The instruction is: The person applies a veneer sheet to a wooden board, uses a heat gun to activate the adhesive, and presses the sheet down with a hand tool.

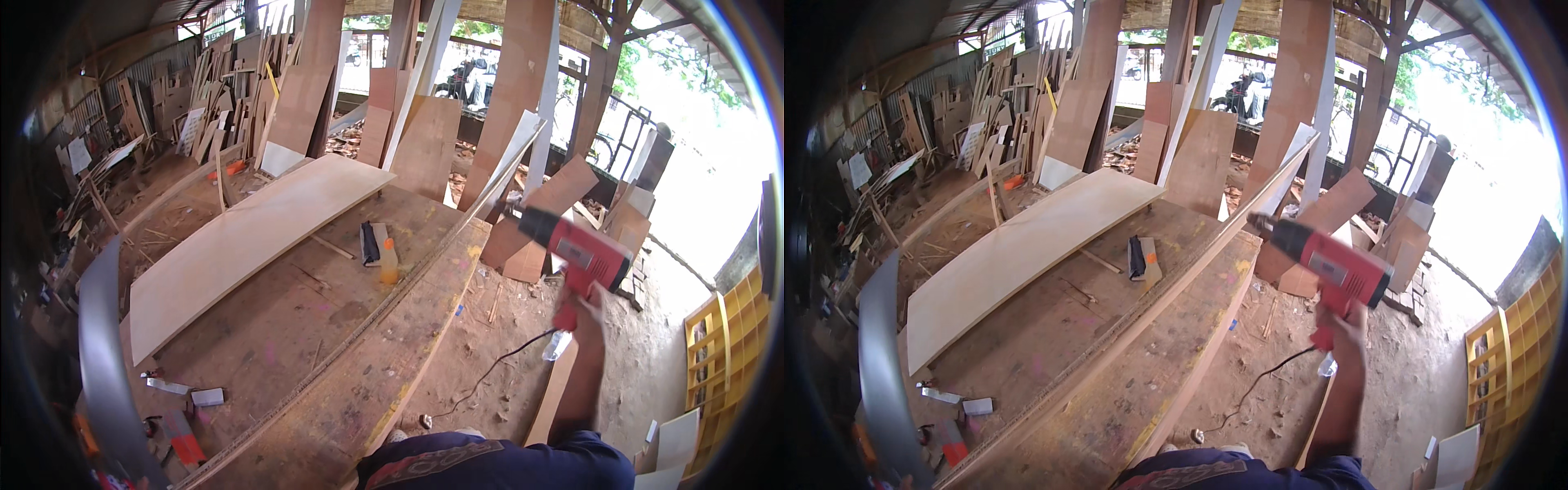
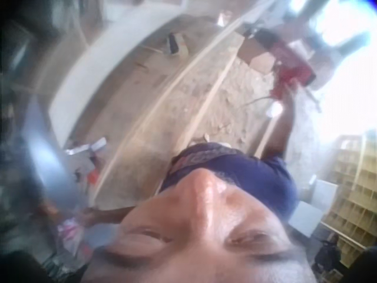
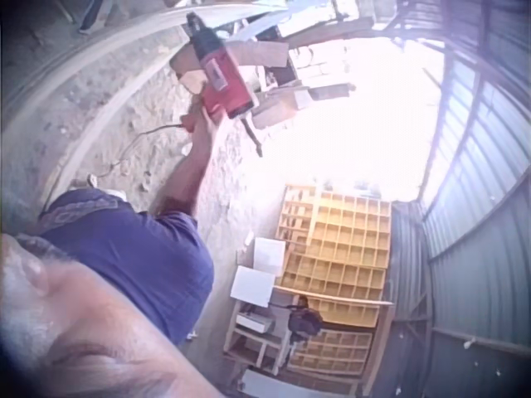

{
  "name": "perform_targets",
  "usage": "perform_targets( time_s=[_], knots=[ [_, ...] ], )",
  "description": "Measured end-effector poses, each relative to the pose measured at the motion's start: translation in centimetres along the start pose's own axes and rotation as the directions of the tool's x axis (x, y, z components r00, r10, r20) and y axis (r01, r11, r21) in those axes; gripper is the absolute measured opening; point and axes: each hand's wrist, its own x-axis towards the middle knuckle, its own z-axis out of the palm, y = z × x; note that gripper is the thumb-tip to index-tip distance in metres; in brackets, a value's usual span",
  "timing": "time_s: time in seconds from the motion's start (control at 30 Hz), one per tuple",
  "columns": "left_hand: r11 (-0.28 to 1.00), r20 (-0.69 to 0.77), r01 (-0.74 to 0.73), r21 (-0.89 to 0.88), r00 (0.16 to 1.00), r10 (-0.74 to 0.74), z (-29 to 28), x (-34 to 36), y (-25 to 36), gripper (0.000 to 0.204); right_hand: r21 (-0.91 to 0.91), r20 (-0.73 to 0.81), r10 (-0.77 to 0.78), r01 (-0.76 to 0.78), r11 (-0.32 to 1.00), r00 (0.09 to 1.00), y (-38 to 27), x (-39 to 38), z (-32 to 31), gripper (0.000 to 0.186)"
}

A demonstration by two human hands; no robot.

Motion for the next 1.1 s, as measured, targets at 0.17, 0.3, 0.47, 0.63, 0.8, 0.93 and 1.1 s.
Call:
perform_targets(
  time_s=[0.17, 0.3, 0.47, 0.63, 0.8, 0.93, 1.1],
  knots=[
    [0.98, 0.057, -0.153, 0.124, 0.987, 0.147, -1.9, 2.9, 1.4, 0.043, -0.007, -0.072, 0.318, -0.32, 0.948, 0.945, 5.8, -3.5, 2.7, 0.041],
    [0.993, 0.083, 0.105, -0.058, 0.991, -0.1, -0.6, 1.4, -0.9, 0.047, 0.012, -0.15, 0.346, -0.348, 0.937, 0.926, 8.4, -3.9, 3.1, 0.036],
    [0.99, 0.079, 0.133, -0.045, 0.988, -0.13, -0.4, 2.1, 1.2, 0.055, -0.414, -0.225, 0.221, -0.298, 0.86, 0.949, 8.6, -3.3, 2.9, 0.036],
    [0.965, 0.13, 0.239, -0.108, 0.966, -0.225, -1.8, 2.9, 3.3, 0.069, -0.565, -0.214, 0.294, -0.364, 0.741, 0.931, 10.0, -3.2, 1.7, 0.038],
    [0.996, 0.118, 0.035, -0.085, 0.993, -0.024, -2.2, 1.1, -3.2, 0.072, -0.758, -0.093, 0.351, -0.295, 0.582, 0.932, 10.5, -4.2, 5.1, 0.041],
    [0.978, 0.236, -0.003, -0.21, 0.97, 0.054, -1.6, -0.5, -5.5, 0.115, -0.715, 0.094, 0.384, -0.206, 0.668, 0.919, 11.2, -5.8, 6.5, 0.038],
    [0.981, 0.172, -0.112, -0.161, 0.975, 0.14, -2.1, 3.1, 1.3, 0.115, -0.653, 0.314, 0.406, -0.116, 0.749, 0.858, 11.5, -7.0, 6.9, 0.04]
  ],
)
